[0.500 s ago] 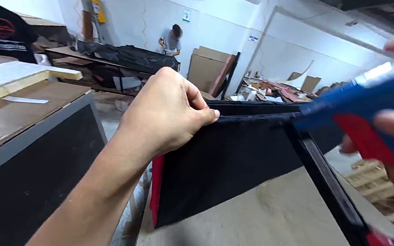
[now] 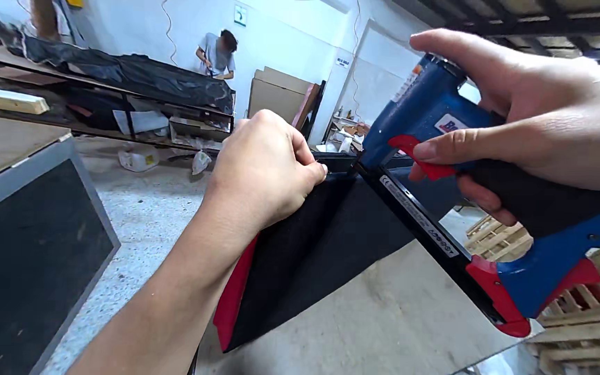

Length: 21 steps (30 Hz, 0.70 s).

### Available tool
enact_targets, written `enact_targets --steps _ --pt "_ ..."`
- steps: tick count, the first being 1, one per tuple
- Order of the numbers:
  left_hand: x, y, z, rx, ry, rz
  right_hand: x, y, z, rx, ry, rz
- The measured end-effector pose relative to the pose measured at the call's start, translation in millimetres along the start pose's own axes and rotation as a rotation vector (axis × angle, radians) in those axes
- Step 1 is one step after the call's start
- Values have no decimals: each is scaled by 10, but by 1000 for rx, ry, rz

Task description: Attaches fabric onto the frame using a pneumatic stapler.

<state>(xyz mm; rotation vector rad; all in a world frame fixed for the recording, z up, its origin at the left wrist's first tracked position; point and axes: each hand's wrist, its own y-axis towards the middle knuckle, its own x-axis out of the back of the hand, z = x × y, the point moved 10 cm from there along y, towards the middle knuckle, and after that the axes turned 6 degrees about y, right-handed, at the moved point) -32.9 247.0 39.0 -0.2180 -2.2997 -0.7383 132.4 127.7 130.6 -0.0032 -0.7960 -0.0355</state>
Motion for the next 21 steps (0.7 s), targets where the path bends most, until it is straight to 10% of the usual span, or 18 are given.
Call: enact_targets --steps 21 --pt "100 -106 -67 -106 3 -89 -178 -56 199 -177 88 223"
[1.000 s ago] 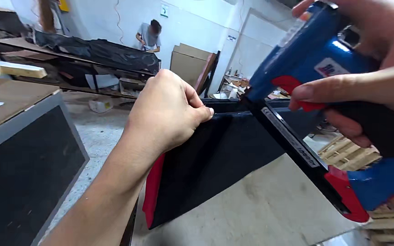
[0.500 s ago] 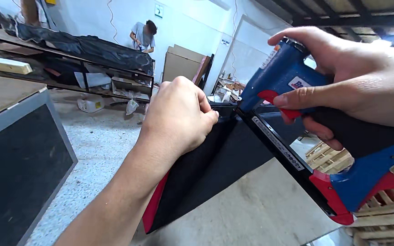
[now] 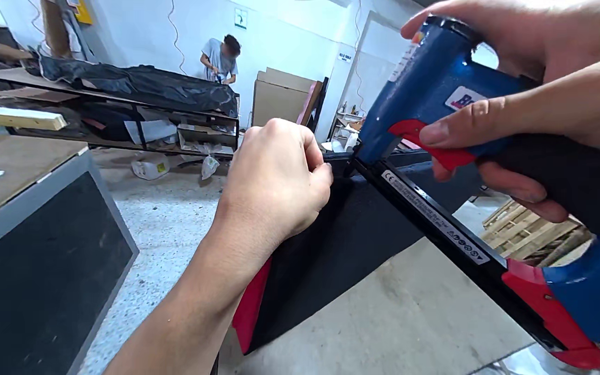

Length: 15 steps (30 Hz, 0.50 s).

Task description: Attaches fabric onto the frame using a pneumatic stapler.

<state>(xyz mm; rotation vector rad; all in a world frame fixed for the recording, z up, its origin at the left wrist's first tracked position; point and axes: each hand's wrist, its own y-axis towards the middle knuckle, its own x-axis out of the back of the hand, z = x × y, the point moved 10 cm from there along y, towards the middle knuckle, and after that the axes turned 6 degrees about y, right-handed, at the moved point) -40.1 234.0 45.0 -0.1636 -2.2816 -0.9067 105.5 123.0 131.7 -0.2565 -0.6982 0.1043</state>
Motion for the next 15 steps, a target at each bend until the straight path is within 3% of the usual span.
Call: enact_targets --steps 7,12,15 --pt "55 -19 -24 -76 16 -45 -214 121 118 105 -33 -75" --pt "365 -337 -179 -521 132 -174 -175 -87 25 23 17 56" --pt "441 -455 -101 -678 307 -70 -3 -227 35 180 24 -301"
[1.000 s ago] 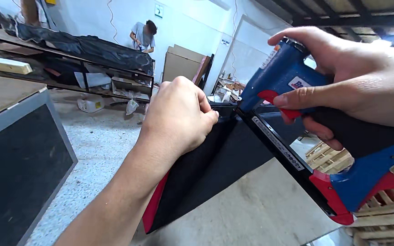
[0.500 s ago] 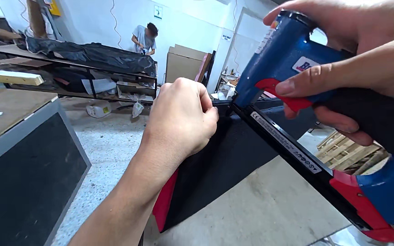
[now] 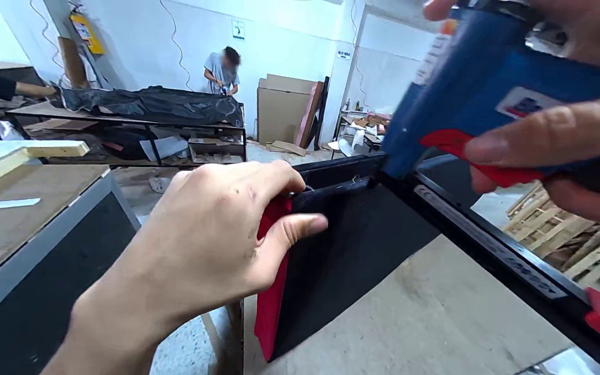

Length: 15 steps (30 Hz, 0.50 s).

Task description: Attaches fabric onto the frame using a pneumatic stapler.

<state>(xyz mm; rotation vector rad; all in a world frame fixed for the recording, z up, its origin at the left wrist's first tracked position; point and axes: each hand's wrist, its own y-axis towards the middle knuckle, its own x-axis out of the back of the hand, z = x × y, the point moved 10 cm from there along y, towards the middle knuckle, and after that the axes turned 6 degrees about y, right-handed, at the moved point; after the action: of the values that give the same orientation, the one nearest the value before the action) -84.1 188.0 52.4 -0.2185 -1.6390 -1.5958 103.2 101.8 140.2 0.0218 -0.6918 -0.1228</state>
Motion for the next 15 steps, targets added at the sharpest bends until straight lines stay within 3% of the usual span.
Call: enact_targets --steps 3,9,15 --pt "-54 5 129 -79 -85 73 140 -54 -16 111 14 -236" --pt "-127 65 272 -96 -524 -2 90 -56 -18 104 -45 -185" --pt "34 -25 202 -34 -485 -172 43 28 19 137 42 -112"
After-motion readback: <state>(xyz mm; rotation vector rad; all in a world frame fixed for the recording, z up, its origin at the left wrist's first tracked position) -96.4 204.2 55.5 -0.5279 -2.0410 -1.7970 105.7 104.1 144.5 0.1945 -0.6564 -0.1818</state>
